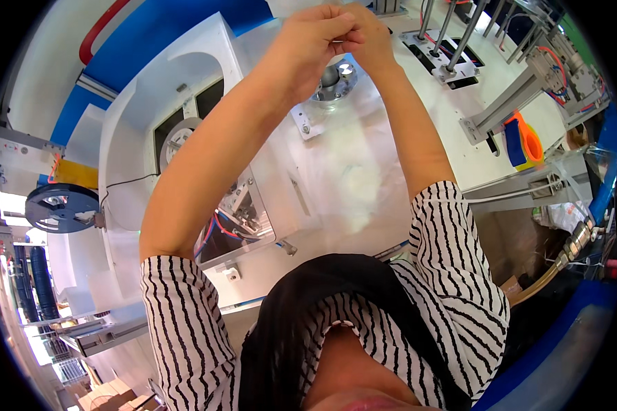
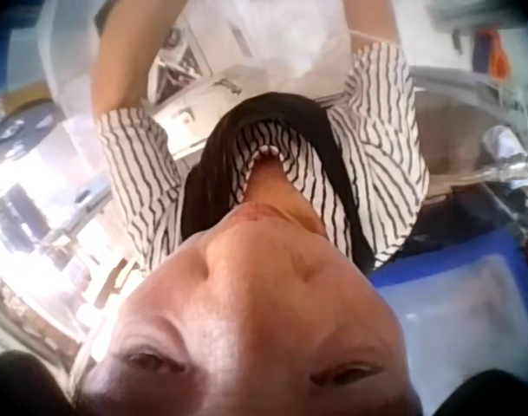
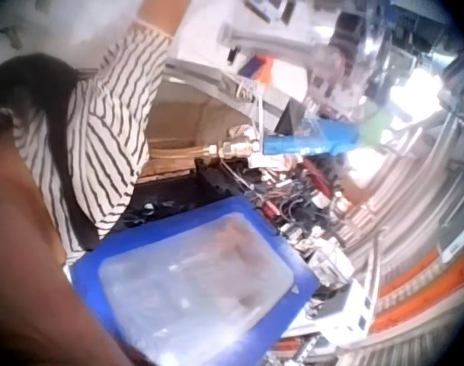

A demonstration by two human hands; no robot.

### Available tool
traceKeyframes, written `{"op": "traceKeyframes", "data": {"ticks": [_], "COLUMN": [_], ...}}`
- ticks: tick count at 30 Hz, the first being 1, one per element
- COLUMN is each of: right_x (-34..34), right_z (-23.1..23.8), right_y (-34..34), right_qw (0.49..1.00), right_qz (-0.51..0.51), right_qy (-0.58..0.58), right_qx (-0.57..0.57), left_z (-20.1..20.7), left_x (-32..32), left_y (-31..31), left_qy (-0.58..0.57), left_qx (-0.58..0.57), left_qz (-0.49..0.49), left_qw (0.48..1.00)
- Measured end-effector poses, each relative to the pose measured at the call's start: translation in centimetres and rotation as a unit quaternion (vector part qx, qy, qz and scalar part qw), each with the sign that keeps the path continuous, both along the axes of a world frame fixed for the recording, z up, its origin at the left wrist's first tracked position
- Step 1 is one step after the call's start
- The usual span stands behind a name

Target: The person assembles a white plastic component onto a metal spindle on a machine, securing it with a blue wheel. They then use a handheld orange and blue device to apply a clear film to the component. Finally, the person handles large blue plastic reels, stacking them on a metal table.

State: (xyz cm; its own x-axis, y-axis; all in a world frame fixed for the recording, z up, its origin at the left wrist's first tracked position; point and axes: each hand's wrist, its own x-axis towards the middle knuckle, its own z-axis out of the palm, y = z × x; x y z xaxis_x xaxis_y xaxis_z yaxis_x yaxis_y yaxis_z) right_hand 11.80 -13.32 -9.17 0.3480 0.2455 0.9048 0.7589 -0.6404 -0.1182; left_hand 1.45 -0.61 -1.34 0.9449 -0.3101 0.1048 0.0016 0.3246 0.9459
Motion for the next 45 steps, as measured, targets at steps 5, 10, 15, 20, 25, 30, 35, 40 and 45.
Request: {"op": "traceKeyframes", "data": {"ticks": [5,10,15,20,25,30,35,40,45], "right_x": [1.2,-0.3,-1.1,-1.5,-1.7,-2.7,-2.6,-1.4,-0.3], "right_z": [0.0,0.9,0.9,1.9,1.6,1.3,0.9,-1.0,-1.9], "right_y": [-0.8,-0.4,-0.2,0.1,-0.4,-0.1,0.0,0.3,1.3], "right_qw": [0.999,0.998,0.994,0.996,0.993,0.978,0.984,0.976,0.933], "right_qz": [-0.022,0.011,0.036,0.031,0.007,0.024,0.035,0.099,0.177], "right_qy": [-0.04,-0.038,0.01,-0.019,0.043,0.108,0.083,0.091,0.189], "right_qx": [-0.022,0.044,0.1,0.084,0.109,0.175,0.152,0.173,0.251], "left_z": [1.3,1.5,0.3,-2.1,-1.1,-1.0,-1.8,-1.8,-1.7], "left_x": [-2.5,-2.3,1.0,5.0,4.6,4.7,4.6,4.7,4.4], "left_y": [1.9,6.7,7.7,8.0,7.6,8.8,8.9,7.6,7.5], "left_qy": [-0.117,-0.118,-0.147,-0.247,-0.181,-0.188,-0.149,-0.158,-0.14], "left_qx": [0.267,0.553,0.594,0.482,0.389,0.397,0.31,0.307,0.316], "left_qz": [0.029,0.116,0.265,0.326,0.231,0.223,0.199,0.246,0.24], "left_qw": [0.956,0.817,0.745,0.775,0.873,0.87,0.918,0.906,0.907]}}
